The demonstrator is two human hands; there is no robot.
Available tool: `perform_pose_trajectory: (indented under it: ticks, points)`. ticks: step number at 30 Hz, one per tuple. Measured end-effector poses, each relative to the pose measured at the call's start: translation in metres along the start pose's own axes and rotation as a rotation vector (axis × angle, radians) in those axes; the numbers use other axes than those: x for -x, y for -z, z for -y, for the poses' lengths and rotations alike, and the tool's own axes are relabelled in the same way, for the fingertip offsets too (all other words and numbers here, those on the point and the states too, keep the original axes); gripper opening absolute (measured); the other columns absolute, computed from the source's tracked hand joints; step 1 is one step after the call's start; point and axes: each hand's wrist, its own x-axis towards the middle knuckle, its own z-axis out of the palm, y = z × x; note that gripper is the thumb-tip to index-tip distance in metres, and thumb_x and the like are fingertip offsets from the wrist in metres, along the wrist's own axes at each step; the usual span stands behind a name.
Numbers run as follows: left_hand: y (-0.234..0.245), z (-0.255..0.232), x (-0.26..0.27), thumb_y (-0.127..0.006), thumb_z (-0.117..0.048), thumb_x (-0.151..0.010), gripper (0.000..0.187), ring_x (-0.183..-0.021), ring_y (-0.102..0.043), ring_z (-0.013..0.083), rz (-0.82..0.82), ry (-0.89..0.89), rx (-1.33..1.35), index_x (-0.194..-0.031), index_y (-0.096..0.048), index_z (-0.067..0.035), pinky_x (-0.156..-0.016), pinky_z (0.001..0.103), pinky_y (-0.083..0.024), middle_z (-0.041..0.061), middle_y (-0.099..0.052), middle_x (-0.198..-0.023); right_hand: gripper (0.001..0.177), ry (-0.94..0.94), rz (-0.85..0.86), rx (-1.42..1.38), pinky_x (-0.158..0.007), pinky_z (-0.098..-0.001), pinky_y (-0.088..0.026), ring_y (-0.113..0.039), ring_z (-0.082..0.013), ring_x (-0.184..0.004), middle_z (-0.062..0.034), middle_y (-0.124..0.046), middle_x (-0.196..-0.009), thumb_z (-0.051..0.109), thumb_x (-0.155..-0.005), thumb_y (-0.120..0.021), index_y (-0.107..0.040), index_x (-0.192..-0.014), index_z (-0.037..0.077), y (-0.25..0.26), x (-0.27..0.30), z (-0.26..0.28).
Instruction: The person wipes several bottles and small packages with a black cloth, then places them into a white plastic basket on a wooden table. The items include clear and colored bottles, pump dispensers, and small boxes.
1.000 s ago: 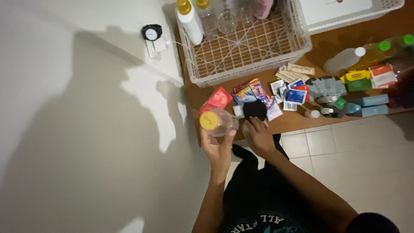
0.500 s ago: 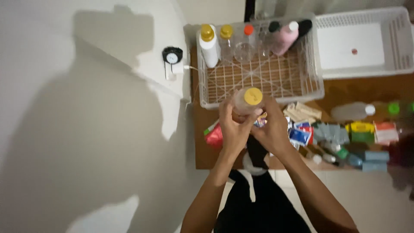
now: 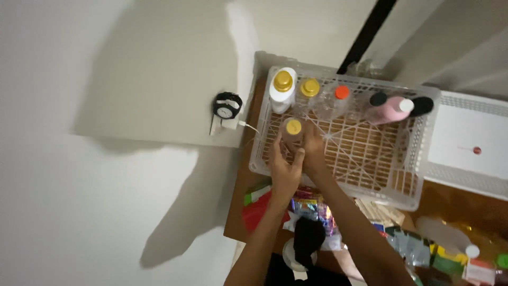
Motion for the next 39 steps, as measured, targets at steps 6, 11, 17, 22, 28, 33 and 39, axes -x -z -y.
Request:
perform_pose_trajectory:
  ticks: [6, 11, 17, 22, 28, 33, 39]
  points:
    - [-0.002, 0.007, -0.023, -0.072, -0.019, -0.092, 0.083, -0.146, -0.041, 0.0377, 0.027, 0.224, -0.087, -0.159, -0.028, 0.002, -0.117, 0.046, -0.035, 0.025, -0.038, -0.159, 0.056, -0.167, 0.096, 0.014, -0.080, -0.0553, -0.047, -0.058, -0.0475, -0.102, -0.0292, -0.056, -0.113, 0.020, -0.079, -0.083, -0.052, -0.120, -0.002, -0.032, -0.016, -0.008]
    - [-0.002, 0.006, -0.029, -0.070, -0.020, -0.093, 0.083, -0.151, -0.036, 0.0365, -0.005, 0.261, -0.063, -0.160, -0.026, 0.001, -0.121, 0.046, -0.033, 0.025, -0.032, -0.165, 0.055, -0.184, 0.107, -0.112, -0.086, -0.0536, -0.049, -0.058, -0.0461, -0.107, -0.0285, -0.055, -0.118, 0.024, -0.087, -0.079, -0.050, -0.125, -0.003, -0.048, -0.023, -0.011]
    - [-0.001, 0.010, -0.025, -0.069, -0.021, -0.096, 0.083, -0.156, -0.027, 0.0355, 0.017, 0.239, -0.053, -0.161, -0.022, 0.001, -0.124, 0.044, -0.025, 0.024, -0.025, -0.168, 0.059, -0.336, 0.173, -0.089, -0.088, -0.0519, -0.051, -0.059, -0.0438, -0.107, -0.0262, -0.056, -0.118, 0.027, -0.084, -0.079, -0.047, -0.125, -0.002, -0.063, -0.029, -0.015]
    - [0.002, 0.005, -0.018, -0.065, -0.022, -0.097, 0.083, -0.157, -0.025, 0.0367, 0.039, 0.166, 0.003, -0.162, -0.020, 0.003, -0.124, 0.044, -0.026, 0.025, -0.022, -0.170, 0.064, -0.229, 0.097, -0.043, -0.088, -0.0543, -0.049, -0.056, -0.0482, -0.110, -0.0298, -0.055, -0.120, 0.025, -0.082, -0.083, -0.046, -0.126, -0.005, -0.067, -0.028, -0.012]
    - [0.008, 0.000, -0.003, -0.068, -0.024, -0.099, 0.085, -0.156, -0.025, 0.0363, 0.092, 0.184, 0.019, -0.161, -0.017, 0.004, -0.124, 0.043, -0.027, 0.026, -0.022, -0.169, 0.071, -0.199, 0.033, -0.057, -0.087, -0.0542, -0.052, -0.058, -0.0503, -0.108, -0.0327, -0.055, -0.122, 0.026, -0.082, -0.084, -0.042, -0.128, -0.007, -0.060, -0.019, -0.006]
    - [0.021, -0.026, 0.023, -0.066, -0.025, -0.099, 0.079, -0.157, -0.030, 0.0351, 0.111, -0.006, 0.082, -0.161, -0.026, 0.004, -0.125, 0.045, -0.029, 0.026, -0.029, -0.169, 0.073, -0.232, 0.024, -0.042, -0.082, -0.0545, -0.054, -0.062, -0.0510, -0.101, -0.0334, -0.058, -0.122, 0.024, -0.082, -0.083, -0.041, -0.134, -0.007, -0.032, -0.006, 0.008]
    - [0.037, -0.060, 0.077, -0.066, -0.024, -0.100, 0.066, -0.152, -0.033, 0.0330, 0.253, 0.039, -0.023, -0.157, -0.038, -0.004, -0.122, 0.045, -0.027, 0.019, -0.037, -0.163, 0.054, -0.361, -0.007, 0.009, -0.075, -0.0460, -0.061, -0.071, -0.0411, -0.091, -0.0260, -0.064, -0.118, 0.025, -0.091, -0.071, -0.050, -0.134, -0.001, 0.037, 0.067, 0.034]
